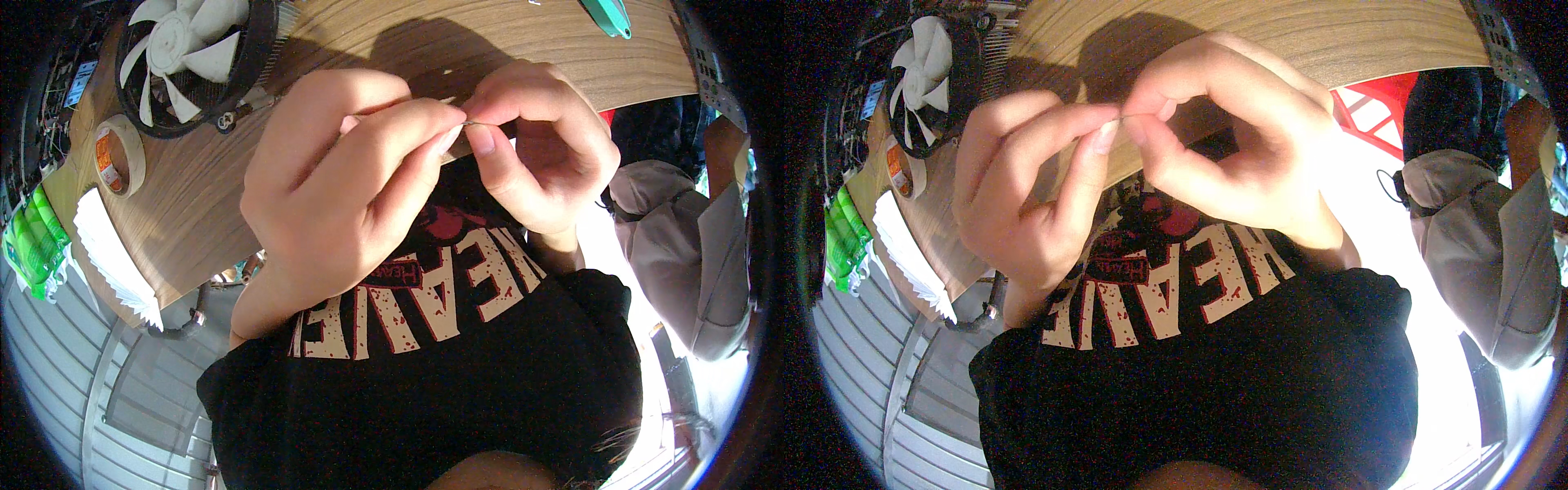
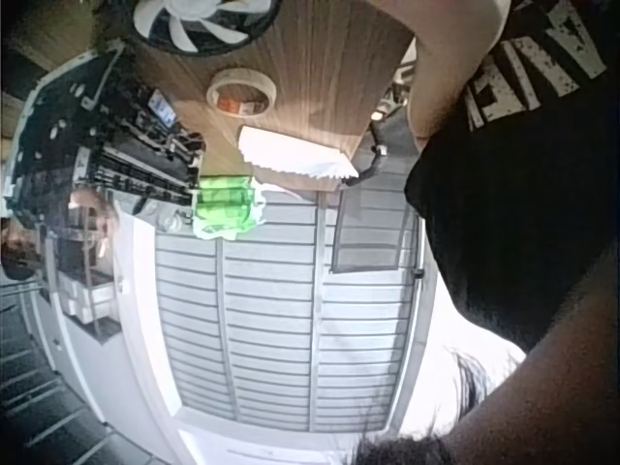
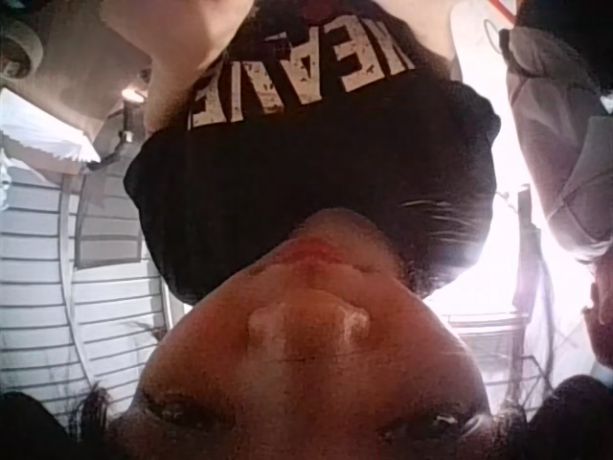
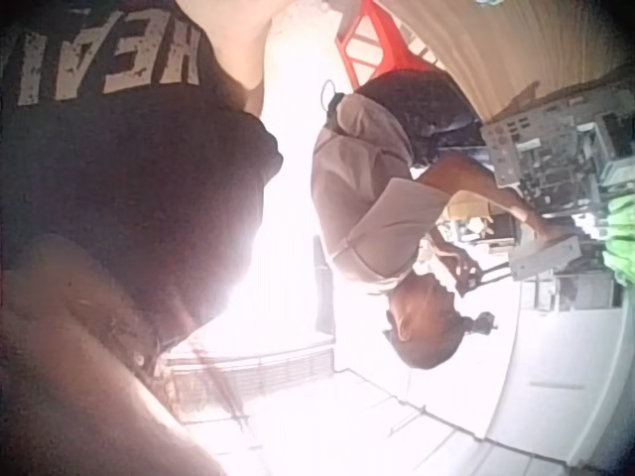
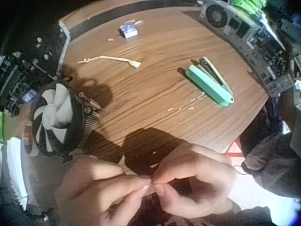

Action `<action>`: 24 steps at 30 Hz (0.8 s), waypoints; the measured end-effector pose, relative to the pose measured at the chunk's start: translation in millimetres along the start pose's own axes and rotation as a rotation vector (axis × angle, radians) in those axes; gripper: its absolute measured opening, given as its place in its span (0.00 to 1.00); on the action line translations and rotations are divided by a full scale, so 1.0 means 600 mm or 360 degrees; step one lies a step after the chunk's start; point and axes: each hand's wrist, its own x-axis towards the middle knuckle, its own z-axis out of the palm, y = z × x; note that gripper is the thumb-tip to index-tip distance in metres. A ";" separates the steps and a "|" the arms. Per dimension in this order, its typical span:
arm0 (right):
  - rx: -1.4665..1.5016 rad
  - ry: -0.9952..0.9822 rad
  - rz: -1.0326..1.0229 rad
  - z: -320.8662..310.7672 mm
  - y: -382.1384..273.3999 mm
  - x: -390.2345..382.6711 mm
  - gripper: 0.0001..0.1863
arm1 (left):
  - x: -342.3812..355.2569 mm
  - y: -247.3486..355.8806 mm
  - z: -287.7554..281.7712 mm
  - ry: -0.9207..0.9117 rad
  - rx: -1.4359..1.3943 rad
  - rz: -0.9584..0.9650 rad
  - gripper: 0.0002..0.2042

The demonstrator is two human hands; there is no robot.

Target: The person manipulates a very small electronic component with both hands, using their fingernails to pick at it and peel back a tiny layer of material.

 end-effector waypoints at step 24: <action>-0.0155 0.0255 -0.0153 0.034 0.004 -0.009 0.08 | -0.009 -0.005 0.004 0.0110 0.0177 0.0212 0.06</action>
